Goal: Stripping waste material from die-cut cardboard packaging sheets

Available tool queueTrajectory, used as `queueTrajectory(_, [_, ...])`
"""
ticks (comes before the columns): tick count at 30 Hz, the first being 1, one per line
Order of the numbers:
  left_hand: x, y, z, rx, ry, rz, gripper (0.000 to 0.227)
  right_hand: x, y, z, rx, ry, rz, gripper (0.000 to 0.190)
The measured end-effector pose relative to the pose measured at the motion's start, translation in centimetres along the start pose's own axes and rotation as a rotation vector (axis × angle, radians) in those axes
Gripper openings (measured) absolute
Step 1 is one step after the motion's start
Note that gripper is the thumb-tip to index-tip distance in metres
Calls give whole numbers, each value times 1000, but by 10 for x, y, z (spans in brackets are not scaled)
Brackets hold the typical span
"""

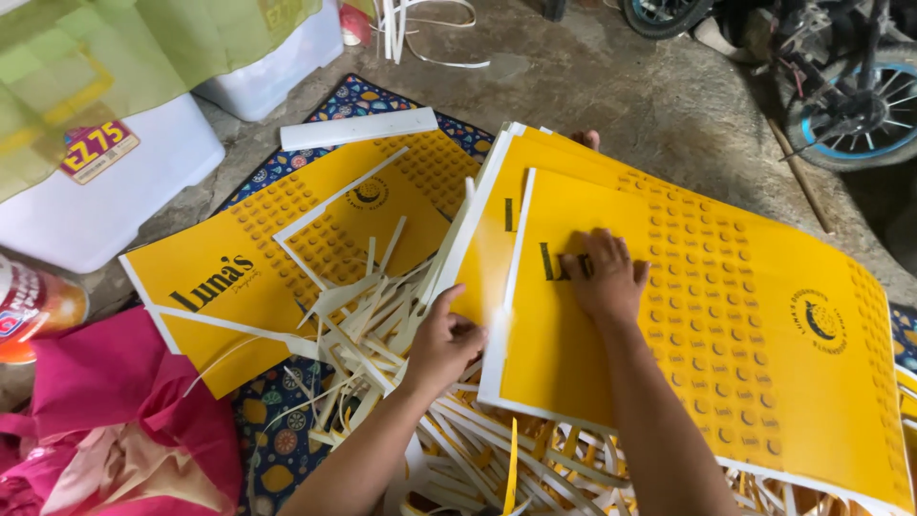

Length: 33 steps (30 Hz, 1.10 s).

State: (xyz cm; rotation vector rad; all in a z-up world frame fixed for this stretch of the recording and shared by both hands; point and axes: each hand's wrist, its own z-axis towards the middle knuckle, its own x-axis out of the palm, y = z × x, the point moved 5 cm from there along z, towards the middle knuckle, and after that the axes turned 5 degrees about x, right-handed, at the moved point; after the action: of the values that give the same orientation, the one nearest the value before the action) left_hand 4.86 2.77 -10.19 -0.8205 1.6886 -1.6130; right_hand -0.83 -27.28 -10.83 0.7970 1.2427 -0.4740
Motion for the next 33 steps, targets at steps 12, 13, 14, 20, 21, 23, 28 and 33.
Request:
queueTrajectory(12, [7,63,-32,-48,-55,70,37,-27,-23,-94,-137,228,-193,63])
queueTrajectory(13, [12,67,-33,-49,-55,71,37,-30,-18,-96,-137,230,-192,63])
queueTrajectory(14, [17,69,-34,-25,-58,-41,36,-33,-13,-99,-125,242,-224,64])
queueTrajectory(20, [23,45,-32,72,-133,-151,36,-39,-1,-97,-88,236,-207,64])
queueTrajectory(21, [24,47,-28,87,-152,-154,35,-39,-1,-96,-75,238,-209,64])
queueTrajectory(23, [22,45,-30,57,-173,-191,36,-35,0,-94,-52,241,-232,63])
queueTrajectory(28, [19,33,-31,-70,-190,-215,39,-36,3,-94,-27,239,-235,63])
queueTrajectory(33, [22,33,-24,14,-221,-274,44,-34,4,-86,-31,201,-236,64])
